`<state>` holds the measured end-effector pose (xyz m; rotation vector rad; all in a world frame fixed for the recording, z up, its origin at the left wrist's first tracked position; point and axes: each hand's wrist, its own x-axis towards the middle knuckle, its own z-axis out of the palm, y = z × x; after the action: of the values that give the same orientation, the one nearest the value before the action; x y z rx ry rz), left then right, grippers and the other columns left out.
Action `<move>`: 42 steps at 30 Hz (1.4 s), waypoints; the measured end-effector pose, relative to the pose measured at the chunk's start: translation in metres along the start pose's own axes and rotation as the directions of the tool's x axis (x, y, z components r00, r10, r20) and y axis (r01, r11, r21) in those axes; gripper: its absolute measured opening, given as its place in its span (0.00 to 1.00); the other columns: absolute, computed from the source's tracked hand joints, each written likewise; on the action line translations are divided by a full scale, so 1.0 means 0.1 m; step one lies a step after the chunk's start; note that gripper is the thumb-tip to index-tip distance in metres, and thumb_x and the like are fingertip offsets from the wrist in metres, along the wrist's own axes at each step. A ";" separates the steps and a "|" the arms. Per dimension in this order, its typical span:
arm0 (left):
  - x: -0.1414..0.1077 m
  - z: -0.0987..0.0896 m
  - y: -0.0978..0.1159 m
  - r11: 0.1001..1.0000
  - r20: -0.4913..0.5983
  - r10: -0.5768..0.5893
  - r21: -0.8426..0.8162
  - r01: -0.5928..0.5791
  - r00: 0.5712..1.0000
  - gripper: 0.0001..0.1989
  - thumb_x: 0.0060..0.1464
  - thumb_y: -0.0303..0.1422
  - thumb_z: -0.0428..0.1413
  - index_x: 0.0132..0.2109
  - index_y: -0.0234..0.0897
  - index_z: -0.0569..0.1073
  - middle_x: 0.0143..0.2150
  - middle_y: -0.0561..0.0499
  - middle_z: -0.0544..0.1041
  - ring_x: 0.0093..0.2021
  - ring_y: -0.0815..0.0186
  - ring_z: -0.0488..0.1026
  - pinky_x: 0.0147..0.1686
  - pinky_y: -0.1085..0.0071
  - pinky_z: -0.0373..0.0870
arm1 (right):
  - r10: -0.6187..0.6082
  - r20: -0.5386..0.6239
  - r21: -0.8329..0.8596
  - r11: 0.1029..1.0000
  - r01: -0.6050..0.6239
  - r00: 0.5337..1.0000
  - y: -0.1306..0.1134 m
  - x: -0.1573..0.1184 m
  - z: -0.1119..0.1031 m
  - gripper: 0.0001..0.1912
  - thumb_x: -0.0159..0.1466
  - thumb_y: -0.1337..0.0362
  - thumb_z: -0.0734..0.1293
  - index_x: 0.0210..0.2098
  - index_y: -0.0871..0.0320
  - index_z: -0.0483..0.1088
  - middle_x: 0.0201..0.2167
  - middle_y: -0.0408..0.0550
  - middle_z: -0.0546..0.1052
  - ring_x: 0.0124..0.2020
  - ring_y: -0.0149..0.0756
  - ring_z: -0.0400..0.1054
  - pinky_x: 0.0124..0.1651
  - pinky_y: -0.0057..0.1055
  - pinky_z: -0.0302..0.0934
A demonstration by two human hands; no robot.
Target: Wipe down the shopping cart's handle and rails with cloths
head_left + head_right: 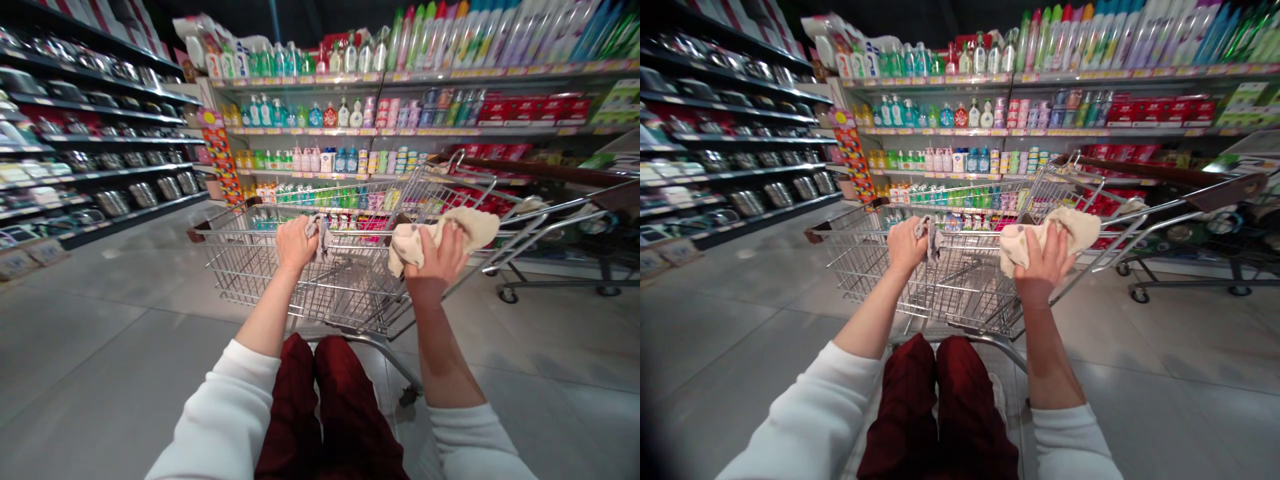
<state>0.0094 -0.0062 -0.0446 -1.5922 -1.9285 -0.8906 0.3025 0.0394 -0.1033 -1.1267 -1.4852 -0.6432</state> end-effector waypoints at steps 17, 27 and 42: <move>-0.02 0.01 0.01 1.000 -0.002 0.004 -0.001 -0.004 1.000 0.12 0.67 0.41 0.47 0.38 0.43 0.71 0.40 0.45 0.79 0.44 0.53 0.74 0.42 0.61 0.59 | -0.141 0.222 0.391 0.919 0.044 0.965 0.02 -1.44 -0.02 0.24 0.56 0.75 0.63 0.48 0.54 0.78 0.52 0.51 0.80 0.55 0.43 0.72 0.59 0.43 0.67; -0.02 -0.01 0.02 0.999 0.006 -0.023 -0.022 0.023 1.000 0.11 0.66 0.40 0.47 0.39 0.43 0.71 0.40 0.45 0.80 0.45 0.53 0.74 0.44 0.61 0.59 | 0.121 -0.256 0.214 0.975 -0.066 0.959 0.33 0.21 -0.46 0.31 0.62 0.59 0.70 0.62 0.66 0.71 0.67 0.71 0.64 0.68 0.63 0.60 0.66 0.57 0.57; -0.03 0.04 0.01 1.000 -0.018 -0.010 -0.005 0.010 1.000 0.12 0.67 0.41 0.47 0.38 0.43 0.70 0.40 0.46 0.79 0.43 0.54 0.73 0.43 0.61 0.59 | -0.027 0.226 0.092 0.996 0.006 0.974 0.27 -1.61 0.04 0.27 0.56 0.71 0.66 0.55 0.54 0.75 0.71 0.60 0.61 0.68 0.57 0.60 0.62 0.55 0.62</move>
<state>0.0110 -0.0053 -0.0489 -1.5731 -1.9246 -0.9117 0.3153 0.0059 -0.2623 -1.1474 -1.7026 -0.4640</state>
